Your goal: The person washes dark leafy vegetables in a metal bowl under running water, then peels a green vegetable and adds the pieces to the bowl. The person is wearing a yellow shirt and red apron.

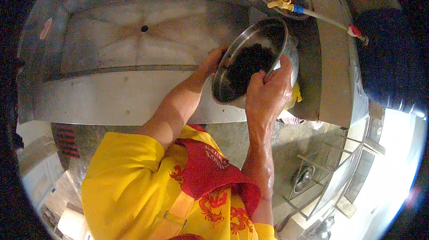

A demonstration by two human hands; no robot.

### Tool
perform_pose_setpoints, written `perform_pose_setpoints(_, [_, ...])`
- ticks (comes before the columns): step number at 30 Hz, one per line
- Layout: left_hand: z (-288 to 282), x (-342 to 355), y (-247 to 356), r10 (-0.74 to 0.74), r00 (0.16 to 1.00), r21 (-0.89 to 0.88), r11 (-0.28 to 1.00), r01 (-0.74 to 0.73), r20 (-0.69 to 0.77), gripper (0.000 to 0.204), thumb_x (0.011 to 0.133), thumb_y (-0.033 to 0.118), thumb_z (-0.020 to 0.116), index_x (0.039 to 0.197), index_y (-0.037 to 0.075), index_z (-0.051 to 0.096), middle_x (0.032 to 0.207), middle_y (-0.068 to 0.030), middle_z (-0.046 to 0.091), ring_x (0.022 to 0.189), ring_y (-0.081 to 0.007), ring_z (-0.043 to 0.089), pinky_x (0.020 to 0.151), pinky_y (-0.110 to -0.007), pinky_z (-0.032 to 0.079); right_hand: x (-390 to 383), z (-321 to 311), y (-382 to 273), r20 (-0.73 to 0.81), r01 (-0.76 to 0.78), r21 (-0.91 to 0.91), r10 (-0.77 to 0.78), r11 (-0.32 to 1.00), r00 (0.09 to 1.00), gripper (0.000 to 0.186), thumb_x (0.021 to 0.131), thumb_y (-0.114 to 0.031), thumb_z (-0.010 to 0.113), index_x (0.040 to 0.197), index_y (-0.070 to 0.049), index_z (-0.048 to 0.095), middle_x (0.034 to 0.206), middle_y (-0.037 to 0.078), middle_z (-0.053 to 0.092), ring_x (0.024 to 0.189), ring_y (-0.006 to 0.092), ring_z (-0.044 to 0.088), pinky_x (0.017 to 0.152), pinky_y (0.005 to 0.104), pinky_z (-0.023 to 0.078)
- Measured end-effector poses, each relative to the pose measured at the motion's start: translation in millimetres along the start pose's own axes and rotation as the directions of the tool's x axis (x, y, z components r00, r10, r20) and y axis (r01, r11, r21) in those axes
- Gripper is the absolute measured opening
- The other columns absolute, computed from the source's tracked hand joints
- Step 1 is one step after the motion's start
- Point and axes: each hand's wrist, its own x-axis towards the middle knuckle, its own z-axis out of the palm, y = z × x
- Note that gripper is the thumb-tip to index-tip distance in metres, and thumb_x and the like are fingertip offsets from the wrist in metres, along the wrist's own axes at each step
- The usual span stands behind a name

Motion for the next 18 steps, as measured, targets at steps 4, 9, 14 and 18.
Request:
perform_pose_setpoints(4, [-5, 4, -3, 0.072, 0.996, 0.158, 0.985, -0.064, -0.043, 0.036, 0.094, 0.035, 0.055, 0.104, 0.003, 0.068, 0.093, -0.0107, 0.070, 0.079, -0.0228, 0.063, 0.072, -0.039, 0.051, -2, -1, -4, 0.001, -0.003, 0.031, 0.003, 1.000, 1.000, 0.055, 0.078, 0.001, 0.061, 0.132, 0.002, 0.049, 0.067, 0.009, 0.054, 0.060, 0.0239, 0.056, 0.062, 0.0396, 0.048])
perform_pose_setpoints(9, [-9, 14, -6, 0.065, 0.996, 0.160, 0.986, -0.054, -0.064, 0.035, 0.094, 0.036, 0.058, 0.106, 0.005, 0.068, 0.094, -0.0099, 0.070, 0.076, -0.0228, 0.062, 0.073, -0.041, 0.052, -5, 3, -9, -0.012, 0.000, 0.066, 0.001, 0.998, 1.000, 0.056, 0.076, -0.001, 0.063, 0.131, 0.001, 0.051, 0.066, 0.008, 0.051, 0.060, 0.0218, 0.054, 0.061, 0.0380, 0.047])
perform_pose_setpoints(14, [24, -47, 20, 0.242, 0.970, 0.354, 0.909, -0.219, -0.021, 0.037, 0.094, 0.037, 0.058, 0.108, 0.003, 0.068, 0.098, -0.0099, 0.070, 0.081, -0.0223, 0.063, 0.076, -0.040, 0.052, -9, 7, -2, -0.041, 0.046, 0.077, -0.043, 0.996, 0.998, 0.057, 0.076, -0.001, 0.065, 0.131, -0.002, 0.052, 0.065, 0.007, 0.050, 0.060, 0.0189, 0.053, 0.061, 0.0356, 0.046])
perform_pose_setpoints(18, [29, -44, 24, 0.109, 0.985, 0.155, 0.984, -0.088, -0.132, 0.035, 0.094, 0.035, 0.058, 0.109, 0.006, 0.068, 0.101, -0.0102, 0.070, 0.085, -0.0214, 0.063, 0.078, -0.039, 0.051, -10, 2, -8, 0.028, 0.007, 0.059, -0.009, 0.998, 1.000, 0.057, 0.079, -0.001, 0.061, 0.135, -0.001, 0.047, 0.078, 0.013, 0.056, 0.067, 0.0252, 0.057, 0.065, 0.0400, 0.047])
